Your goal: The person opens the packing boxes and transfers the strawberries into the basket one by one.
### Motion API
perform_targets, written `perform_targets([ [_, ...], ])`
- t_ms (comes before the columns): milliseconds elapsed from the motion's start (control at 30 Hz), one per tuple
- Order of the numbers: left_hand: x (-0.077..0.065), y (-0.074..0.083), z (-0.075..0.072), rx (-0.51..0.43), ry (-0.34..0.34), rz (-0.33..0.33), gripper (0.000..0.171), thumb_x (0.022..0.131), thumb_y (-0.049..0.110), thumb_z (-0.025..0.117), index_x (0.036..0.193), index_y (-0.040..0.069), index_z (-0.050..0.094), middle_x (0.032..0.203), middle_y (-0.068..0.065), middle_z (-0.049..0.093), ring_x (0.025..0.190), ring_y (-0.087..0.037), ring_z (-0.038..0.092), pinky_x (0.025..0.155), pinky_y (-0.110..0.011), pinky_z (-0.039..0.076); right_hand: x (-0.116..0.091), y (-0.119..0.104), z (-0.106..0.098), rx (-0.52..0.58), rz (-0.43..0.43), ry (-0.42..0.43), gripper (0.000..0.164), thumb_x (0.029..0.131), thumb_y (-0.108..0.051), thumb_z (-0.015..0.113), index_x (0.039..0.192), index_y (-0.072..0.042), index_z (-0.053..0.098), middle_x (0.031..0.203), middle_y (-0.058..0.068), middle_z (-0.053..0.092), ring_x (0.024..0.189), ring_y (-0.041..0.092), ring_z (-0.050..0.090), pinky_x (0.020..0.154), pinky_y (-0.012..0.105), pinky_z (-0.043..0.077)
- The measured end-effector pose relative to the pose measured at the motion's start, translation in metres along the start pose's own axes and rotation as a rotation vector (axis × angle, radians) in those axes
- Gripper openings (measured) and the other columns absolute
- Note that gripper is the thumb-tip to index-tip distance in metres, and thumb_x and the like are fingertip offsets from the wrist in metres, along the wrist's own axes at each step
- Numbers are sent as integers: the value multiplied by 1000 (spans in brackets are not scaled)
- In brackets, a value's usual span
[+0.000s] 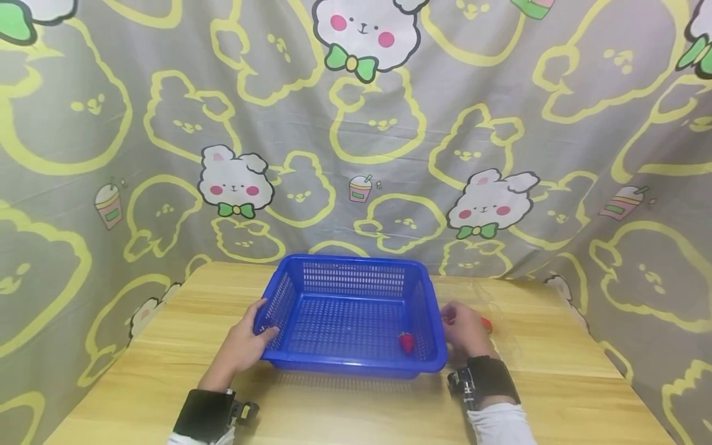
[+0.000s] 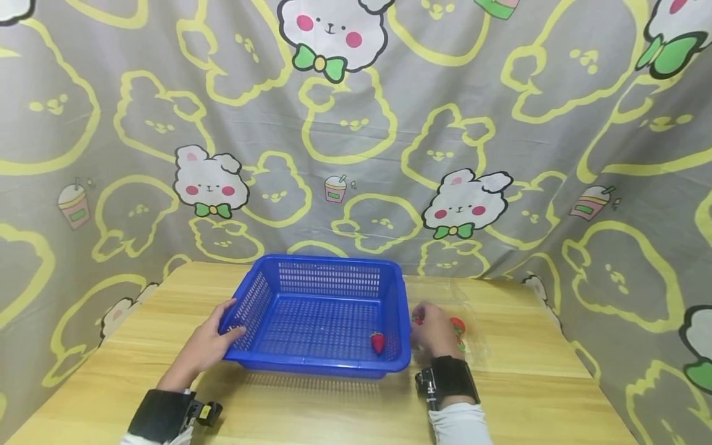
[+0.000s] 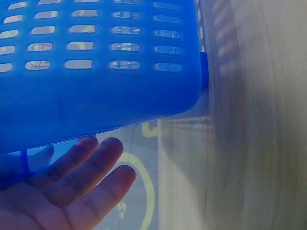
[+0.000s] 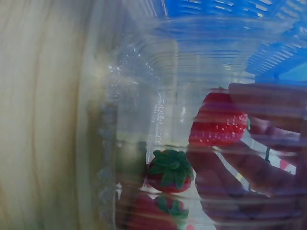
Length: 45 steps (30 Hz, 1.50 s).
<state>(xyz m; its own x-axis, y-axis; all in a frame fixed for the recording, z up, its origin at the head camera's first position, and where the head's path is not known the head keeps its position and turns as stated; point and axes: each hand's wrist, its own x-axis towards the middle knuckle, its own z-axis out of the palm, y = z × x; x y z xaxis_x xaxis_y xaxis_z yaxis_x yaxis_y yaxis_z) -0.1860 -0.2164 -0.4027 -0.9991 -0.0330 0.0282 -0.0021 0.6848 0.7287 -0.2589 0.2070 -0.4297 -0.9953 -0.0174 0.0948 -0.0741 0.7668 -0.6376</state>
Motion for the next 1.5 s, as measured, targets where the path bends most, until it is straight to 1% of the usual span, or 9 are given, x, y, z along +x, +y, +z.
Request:
perform_targets([
  [367, 0, 1, 1, 10, 3, 8, 63, 97, 19, 51, 148, 4, 16, 138, -42, 37, 120, -58, 41, 95, -72, 36, -2, -4, -1, -1, -16, 33, 21, 77, -11, 70, 95, -4, 62, 102, 18, 68, 89, 31, 63, 75, 49, 55],
  [567, -1, 1, 1, 11, 3, 2, 62, 97, 19, 51, 148, 5, 17, 138, -41, 37, 121, -58, 40, 95, -72, 36, -2, -4, -1, -6, -45, 70, 20, 77, -12, 69, 93, -3, 62, 99, 19, 69, 88, 32, 64, 73, 48, 55],
  [667, -1, 1, 1, 13, 2, 3, 62, 98, 20, 50, 148, 5, 16, 138, -41, 36, 120, -58, 40, 95, -72, 36, -2, -4, -3, -6, -44, 78, 19, 78, -12, 69, 93, -3, 62, 99, 19, 69, 88, 32, 64, 72, 47, 56],
  [900, -1, 1, 1, -2, 7, -6, 62, 97, 19, 50, 148, 5, 16, 139, -40, 36, 121, -57, 39, 96, -72, 35, -1, -5, -7, -13, -53, 95, 17, 81, -9, 66, 96, -2, 62, 100, 19, 69, 88, 32, 65, 71, 46, 56],
  [1067, 0, 1, 0, -3, 3, 0, 63, 97, 19, 50, 148, 5, 16, 139, -41, 35, 121, -58, 39, 95, -73, 35, -2, -7, -10, 3, -52, 109, 19, 83, -12, 65, 99, -3, 62, 98, 19, 68, 85, 30, 65, 70, 45, 56],
  [1200, 0, 1, 0, 0, -2, -3, 63, 98, 20, 50, 148, 5, 16, 139, -41, 35, 121, -58, 39, 95, -73, 36, -2, -8, -12, 30, -49, 116, 22, 85, -15, 66, 101, -2, 61, 100, 19, 68, 87, 31, 65, 70, 44, 56],
  [1333, 1, 1, 0, -1, -2, -7, 63, 98, 19, 50, 148, 5, 16, 139, -41, 35, 121, -58, 39, 95, -72, 35, -3, -9, -14, 39, -41, 124, 24, 85, -17, 68, 102, -2, 61, 102, 21, 68, 90, 32, 65, 66, 39, 57],
  [1400, 1, 1, 0, 2, -2, -3, 63, 98, 19, 50, 148, 4, 16, 139, -41, 35, 121, -58, 38, 95, -72, 35, -3, -10, -15, 44, -34, 124, 24, 85, -18, 67, 102, -2, 61, 103, 21, 67, 90, 32, 65, 61, 36, 57],
  [1500, 1, 1, 0, 2, -1, 1, 63, 98, 20, 50, 148, 4, 16, 139, -41, 34, 121, -58, 38, 95, -72, 35, -4, -12, -17, 41, -40, 126, 25, 85, -18, 67, 103, -2, 60, 105, 23, 67, 91, 33, 65, 61, 36, 57],
])
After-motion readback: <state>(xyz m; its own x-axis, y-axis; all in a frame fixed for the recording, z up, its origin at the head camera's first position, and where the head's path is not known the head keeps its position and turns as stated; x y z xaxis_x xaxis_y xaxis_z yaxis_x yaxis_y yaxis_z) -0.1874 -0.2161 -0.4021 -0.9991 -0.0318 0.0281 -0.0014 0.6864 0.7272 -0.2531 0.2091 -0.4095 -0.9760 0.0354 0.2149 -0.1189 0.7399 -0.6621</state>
